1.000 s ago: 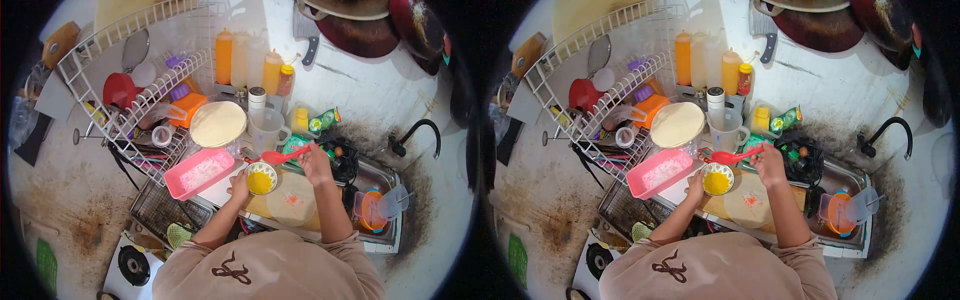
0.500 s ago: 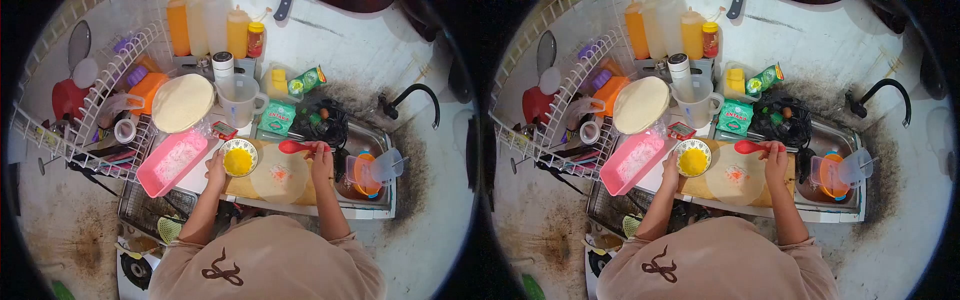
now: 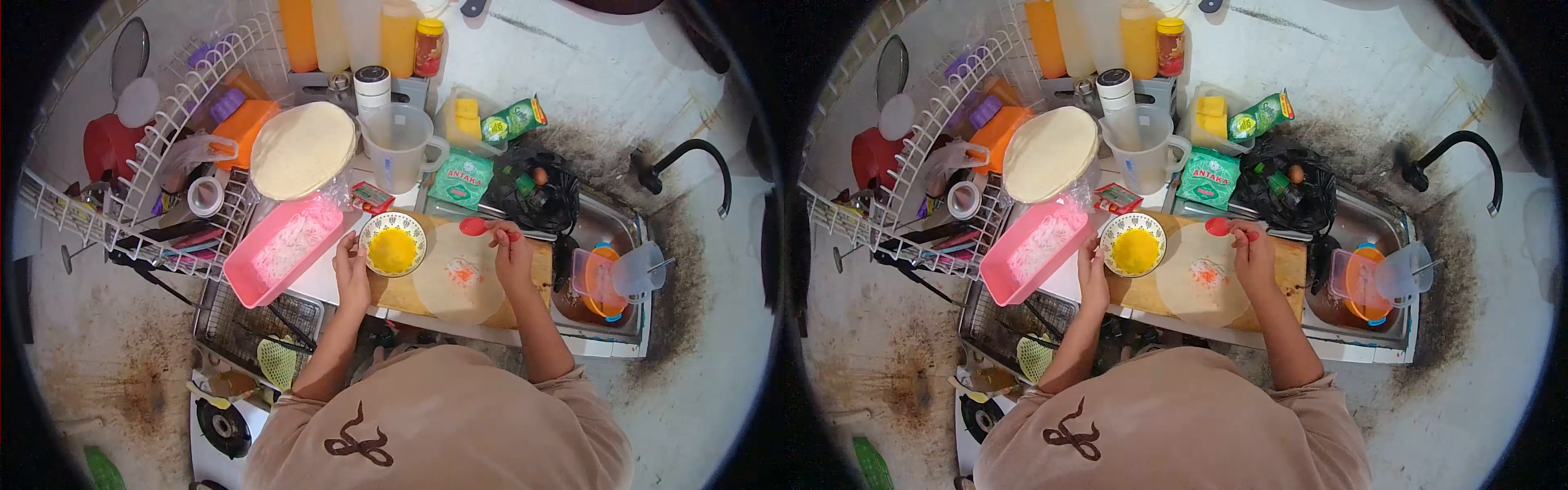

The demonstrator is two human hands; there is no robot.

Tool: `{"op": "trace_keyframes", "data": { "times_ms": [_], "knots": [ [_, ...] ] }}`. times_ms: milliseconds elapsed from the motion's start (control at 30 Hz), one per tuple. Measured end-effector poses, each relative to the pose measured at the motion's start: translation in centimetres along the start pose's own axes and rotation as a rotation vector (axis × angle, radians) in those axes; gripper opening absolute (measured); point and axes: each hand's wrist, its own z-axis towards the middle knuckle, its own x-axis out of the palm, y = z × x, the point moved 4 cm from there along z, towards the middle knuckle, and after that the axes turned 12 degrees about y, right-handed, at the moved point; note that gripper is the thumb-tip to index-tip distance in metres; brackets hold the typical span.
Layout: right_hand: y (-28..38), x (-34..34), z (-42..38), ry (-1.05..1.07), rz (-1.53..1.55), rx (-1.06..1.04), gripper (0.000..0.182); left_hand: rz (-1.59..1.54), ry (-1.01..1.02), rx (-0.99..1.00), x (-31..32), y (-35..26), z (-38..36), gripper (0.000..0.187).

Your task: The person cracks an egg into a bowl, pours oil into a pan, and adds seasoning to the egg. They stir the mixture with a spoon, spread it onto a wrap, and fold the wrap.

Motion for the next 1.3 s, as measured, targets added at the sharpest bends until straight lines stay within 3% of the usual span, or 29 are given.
{"op": "trace_keyframes", "data": {
  "times_ms": [533, 633, 833, 1033, 1233, 1300],
  "knots": [
    [1.5, -0.4, 0.0, 0.109, -0.160, -0.091, 0.009, 0.039, -0.003, 0.077, -1.3, -0.1, -2.1, 0.037],
    [0.7, -1.1, -0.4, 0.077, -0.234, -0.073, 0.019, 0.039, 0.000, 0.072, -1.4, -0.6, -2.1, 0.038],
    [1.1, -2.7, -0.9, -0.134, -0.053, 0.172, 0.019, 0.071, 0.009, 0.120, -1.5, -1.4, -1.9, 0.036],
    [1.0, -0.1, 0.9, -0.181, 0.022, 0.262, 0.024, 0.048, 0.029, 0.126, -0.9, -2.0, -1.6, 0.034],
    [0.7, -2.2, 0.4, -0.272, -0.287, 0.266, 0.023, 0.068, 0.026, 0.122, -1.2, -2.4, -1.6, 0.035],
    [0.9, -3.5, -0.1, -0.287, -0.237, 0.282, 0.021, 0.046, 0.032, 0.121, -1.4, -1.8, -1.7, 0.036]
  ]
}}
